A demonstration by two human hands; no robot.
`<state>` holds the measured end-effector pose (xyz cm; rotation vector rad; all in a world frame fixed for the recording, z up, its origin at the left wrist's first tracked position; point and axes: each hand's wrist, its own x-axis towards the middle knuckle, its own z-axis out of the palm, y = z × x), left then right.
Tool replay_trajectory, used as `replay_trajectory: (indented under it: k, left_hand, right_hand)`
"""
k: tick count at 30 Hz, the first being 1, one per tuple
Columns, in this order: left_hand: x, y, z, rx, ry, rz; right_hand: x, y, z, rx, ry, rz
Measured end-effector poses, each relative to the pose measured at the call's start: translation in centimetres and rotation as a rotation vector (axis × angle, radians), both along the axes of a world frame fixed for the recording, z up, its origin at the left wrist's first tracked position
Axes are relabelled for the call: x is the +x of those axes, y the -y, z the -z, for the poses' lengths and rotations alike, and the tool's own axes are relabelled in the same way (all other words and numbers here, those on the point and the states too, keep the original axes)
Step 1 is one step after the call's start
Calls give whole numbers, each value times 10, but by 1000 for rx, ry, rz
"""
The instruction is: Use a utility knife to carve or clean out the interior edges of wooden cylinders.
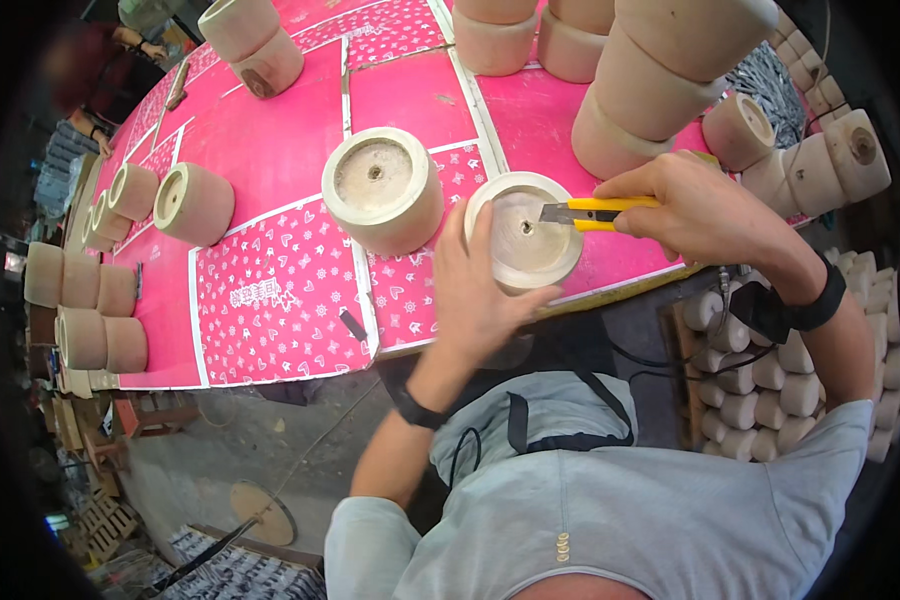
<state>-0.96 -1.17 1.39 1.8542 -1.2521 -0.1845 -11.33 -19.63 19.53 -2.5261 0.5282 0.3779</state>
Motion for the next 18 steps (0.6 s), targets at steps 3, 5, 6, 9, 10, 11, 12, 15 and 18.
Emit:
replay_trajectory:
  k: [3, 5, 6, 9, 10, 11, 12, 15, 18]
  left_hand:
    - [-36, 2, -1, -57, 82, -328]
    - [-20, -8, -10, 16, 66, -254]
    - [-9, -13, -14, 89, 49, -185]
    - [33, 2, -26, 2, 29, -146]
    - [45, 11, -30, -16, 12, -60]
    - [55, 22, -30, -15, 18, -64]
    - [64, 33, -28, 52, -18, 48]
    - [67, 44, -39, 219, -89, 140]
    - [47, 48, -50, 411, -88, -2]
  right_hand:
    - [-3, -1, -1, 78, 6, 98]
    - [-7, 4, 0, 71, 14, 84]
    - [-9, 7, 0, 62, 19, 67]
    - [-8, 3, 0, 85, 11, 111]
    - [-7, 2, 0, 91, 16, 113]
    - [-5, 3, 0, 78, 2, 95]
    - [-4, 4, -1, 65, -13, 78]
    - [-11, 4, -2, 7, 60, 13]
    - [-11, 3, -9, 24, 6, 66]
